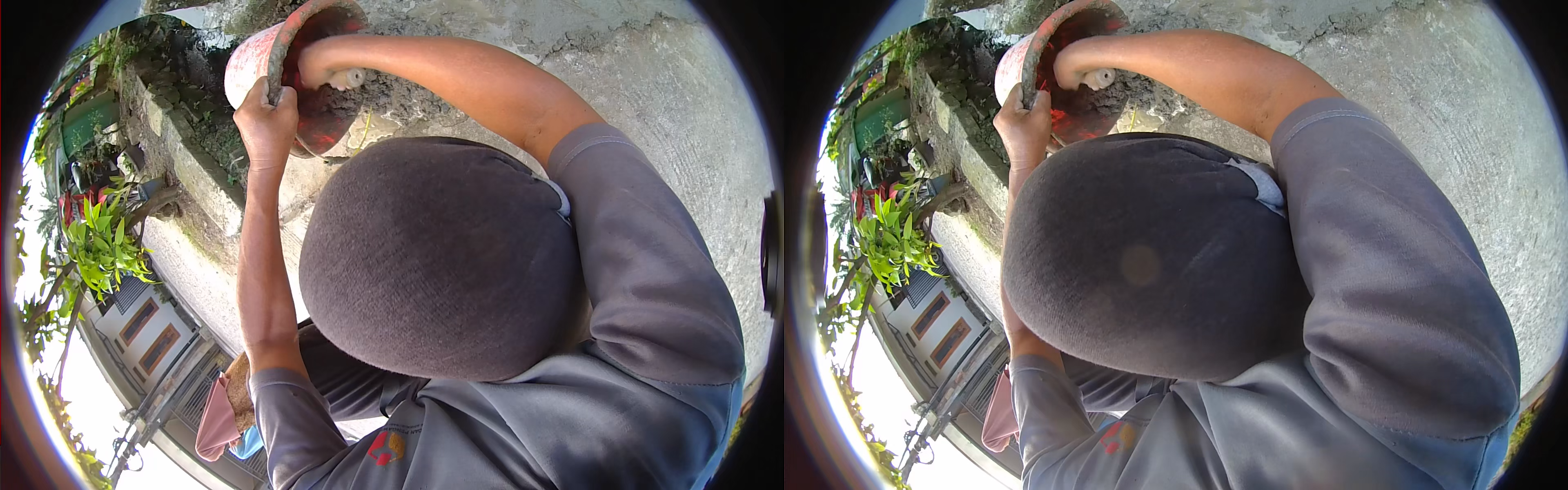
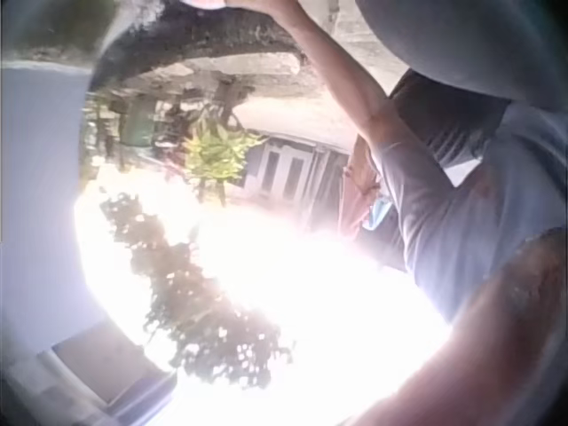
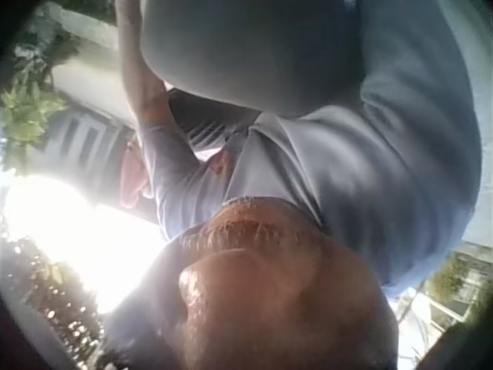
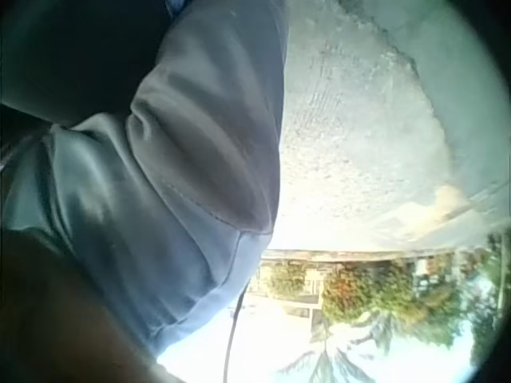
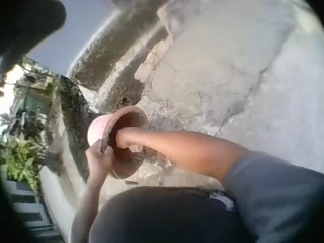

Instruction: Smoothing mortar onto a concrete curb and then mixing more mortar in a tray using a hoe.

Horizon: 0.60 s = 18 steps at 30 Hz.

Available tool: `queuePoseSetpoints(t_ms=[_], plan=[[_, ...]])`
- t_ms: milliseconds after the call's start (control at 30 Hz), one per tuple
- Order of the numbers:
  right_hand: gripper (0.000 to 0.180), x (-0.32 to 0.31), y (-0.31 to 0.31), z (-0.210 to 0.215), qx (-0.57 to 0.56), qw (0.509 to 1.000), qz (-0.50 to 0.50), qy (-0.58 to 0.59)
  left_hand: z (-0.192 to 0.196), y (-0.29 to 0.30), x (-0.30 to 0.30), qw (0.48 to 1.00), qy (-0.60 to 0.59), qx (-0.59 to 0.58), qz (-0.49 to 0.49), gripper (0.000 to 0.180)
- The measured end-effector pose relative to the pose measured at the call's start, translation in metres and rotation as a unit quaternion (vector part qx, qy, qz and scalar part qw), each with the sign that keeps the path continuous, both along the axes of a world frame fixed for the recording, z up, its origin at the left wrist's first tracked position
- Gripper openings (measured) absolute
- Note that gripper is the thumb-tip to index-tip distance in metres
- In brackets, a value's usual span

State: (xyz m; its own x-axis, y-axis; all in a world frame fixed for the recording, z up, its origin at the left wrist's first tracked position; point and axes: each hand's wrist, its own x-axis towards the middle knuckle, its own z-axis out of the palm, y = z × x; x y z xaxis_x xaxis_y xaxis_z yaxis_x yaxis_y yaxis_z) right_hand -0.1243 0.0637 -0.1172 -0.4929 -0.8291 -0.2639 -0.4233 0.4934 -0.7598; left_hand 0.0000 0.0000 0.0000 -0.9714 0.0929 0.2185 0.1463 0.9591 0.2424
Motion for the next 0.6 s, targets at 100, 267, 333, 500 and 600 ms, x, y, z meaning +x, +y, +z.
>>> queuePoseSetpoints(t_ms=[100,267,333,500,600], plan=[[0.03,0.006,0.051,-0.026,0.062,0.995,-0.064,0.041,-0.019,0.037,-0.006,0.998,-0.037,0.04,-0.03,0.013],[0.038,0.053,0.075,-0.031,0.008,0.992,-0.094,0.082,-0.031,0.058,-0.015,0.996,-0.03,0.034,-0.078,0.013],[0.036,0.041,0.092,-0.004,-0.026,0.989,-0.106,0.099,-0.017,0.053,-0.007,0.997,-0.016,0.004,-0.07,0.013],[0.033,0.042,0.118,-0.005,-0.042,0.975,-0.213,0.056,-0.018,0.067,-0.007,0.994,-0.019,-0.036,-0.098,0.011],[0.034,0.062,0.112,-0.022,0.082,0.986,-0.042,0.138,-0.024,0.075,-0.005,0.991,-0.005,-0.047,-0.125,0.011]])
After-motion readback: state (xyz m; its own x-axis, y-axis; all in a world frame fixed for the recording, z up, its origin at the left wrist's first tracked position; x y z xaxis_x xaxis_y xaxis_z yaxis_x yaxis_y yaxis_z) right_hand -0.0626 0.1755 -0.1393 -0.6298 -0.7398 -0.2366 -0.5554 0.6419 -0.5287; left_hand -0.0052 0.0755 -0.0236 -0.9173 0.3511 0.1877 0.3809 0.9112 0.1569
